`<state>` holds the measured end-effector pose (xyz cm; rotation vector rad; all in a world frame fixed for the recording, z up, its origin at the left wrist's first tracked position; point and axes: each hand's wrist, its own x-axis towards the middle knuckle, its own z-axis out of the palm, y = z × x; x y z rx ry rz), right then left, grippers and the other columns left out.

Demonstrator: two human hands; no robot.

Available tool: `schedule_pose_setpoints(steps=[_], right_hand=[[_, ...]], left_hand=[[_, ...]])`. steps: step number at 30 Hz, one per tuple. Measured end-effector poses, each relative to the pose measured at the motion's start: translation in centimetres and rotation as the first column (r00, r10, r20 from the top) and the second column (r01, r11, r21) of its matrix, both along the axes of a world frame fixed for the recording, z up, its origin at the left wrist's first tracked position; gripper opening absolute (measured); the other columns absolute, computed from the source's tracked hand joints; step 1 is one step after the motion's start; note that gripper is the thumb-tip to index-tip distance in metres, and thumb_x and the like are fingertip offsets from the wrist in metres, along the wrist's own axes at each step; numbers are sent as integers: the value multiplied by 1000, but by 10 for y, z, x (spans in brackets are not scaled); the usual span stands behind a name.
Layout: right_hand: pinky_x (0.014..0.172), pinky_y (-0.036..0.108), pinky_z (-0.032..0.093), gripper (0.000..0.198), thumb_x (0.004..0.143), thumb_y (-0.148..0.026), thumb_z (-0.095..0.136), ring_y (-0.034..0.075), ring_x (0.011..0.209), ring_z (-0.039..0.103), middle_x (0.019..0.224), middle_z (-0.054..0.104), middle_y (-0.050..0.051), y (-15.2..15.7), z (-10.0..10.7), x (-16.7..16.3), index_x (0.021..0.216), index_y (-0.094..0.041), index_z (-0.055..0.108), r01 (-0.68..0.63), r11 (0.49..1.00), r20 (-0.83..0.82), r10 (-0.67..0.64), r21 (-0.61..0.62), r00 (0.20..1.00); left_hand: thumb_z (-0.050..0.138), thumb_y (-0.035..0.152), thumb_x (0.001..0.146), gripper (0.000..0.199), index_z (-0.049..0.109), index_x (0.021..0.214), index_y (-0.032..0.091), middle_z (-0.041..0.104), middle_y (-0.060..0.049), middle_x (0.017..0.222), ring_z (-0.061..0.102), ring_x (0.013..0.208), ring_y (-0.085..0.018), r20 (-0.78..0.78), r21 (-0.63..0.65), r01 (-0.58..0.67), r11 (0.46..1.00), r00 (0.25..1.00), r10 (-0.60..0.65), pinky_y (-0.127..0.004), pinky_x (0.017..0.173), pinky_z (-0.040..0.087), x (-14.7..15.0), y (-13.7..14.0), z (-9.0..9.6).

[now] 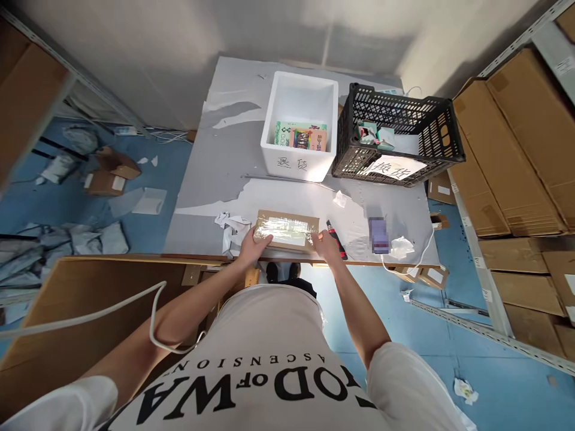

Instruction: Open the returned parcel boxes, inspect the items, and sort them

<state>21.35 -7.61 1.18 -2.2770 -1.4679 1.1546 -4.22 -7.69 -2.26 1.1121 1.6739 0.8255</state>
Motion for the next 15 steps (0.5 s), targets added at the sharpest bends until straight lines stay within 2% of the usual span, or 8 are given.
schedule_pose_setpoints(steps=[3, 6, 8, 10, 11, 13, 14, 15], right_hand=[[69, 30, 42, 31, 88, -52, 41, 22, 83, 61, 91, 67, 8, -5, -15, -5, 87, -22, 49, 11, 1000, 29, -10, -18, 1000], [71, 31, 44, 32, 89, -53, 41, 23, 88, 63, 97, 67, 8, -1, -30, -4, 91, -23, 51, 50, 998, -12, -50, 33, 999], [74, 32, 46, 35, 91, -54, 37, 23, 90, 63, 99, 68, 8, 3, -40, 7, 91, -24, 54, 70, 996, -27, -69, 62, 997], [80, 36, 47, 35, 93, -50, 35, 25, 96, 62, 105, 67, 10, 5, -51, 24, 97, -23, 56, 115, 991, 28, -118, 74, 993], [83, 39, 46, 32, 93, -47, 39, 27, 102, 60, 109, 65, 12, 4, -58, 34, 103, -22, 56, 126, 990, 94, -132, 66, 987], [87, 44, 45, 35, 86, -39, 55, 32, 113, 54, 118, 60, 16, -1, -72, 51, 115, -19, 53, 85, 996, 248, -83, 5, 965], [87, 45, 45, 44, 81, -35, 62, 35, 116, 51, 122, 57, 18, -4, -79, 59, 120, -18, 51, 45, 998, 309, -30, -42, 951], [87, 45, 46, 50, 79, -31, 65, 36, 118, 50, 124, 55, 19, -7, -85, 65, 124, -17, 49, 6, 996, 356, 27, -92, 934]], left_hand=[[76, 48, 70, 61, 57, 120, 19, 65, -11, 115, 61, 111, -28, 22, -59, 19, 998, 1000, -18, -41, 98, 46, 0, -7, -11], [75, 50, 71, 67, 53, 125, 18, 62, -13, 120, 57, 115, -29, -24, -43, 10, 999, 1000, -11, -42, 100, 44, 3, -11, -20], [73, 51, 73, 74, 47, 133, 16, 55, -16, 129, 51, 123, -32, -131, 40, -2, 999, 991, 7, -46, 104, 40, 6, -12, -23], [72, 50, 75, 74, 46, 135, 16, 49, -19, 135, 43, 130, -35, -298, 190, 27, 981, 954, 31, -50, 107, 35, 8, -13, -24], [70, 48, 78, 65, 50, 131, 17, 50, -18, 134, 42, 130, -35, -383, 260, 93, 961, 924, 14, -52, 107, 34, 9, -13, -24], [60, 40, 87, 34, 63, 116, 21, 59, -15, 121, 49, 123, -32, -528, 318, 354, 880, 837, -145, -52, 105, 35, 10, -13, -24], [53, 33, 91, 24, 67, 109, 23, 64, -13, 114, 53, 117, -30, -581, 303, 505, 808, 770, -264, -50, 102, 37, 10, -12, -24], [47, 26, 94, 25, 68, 106, 25, 66, -11, 109, 56, 113, -27, -620, 276, 633, 723, 692, -369, -48, 100, 39, 9, -12, -24]])
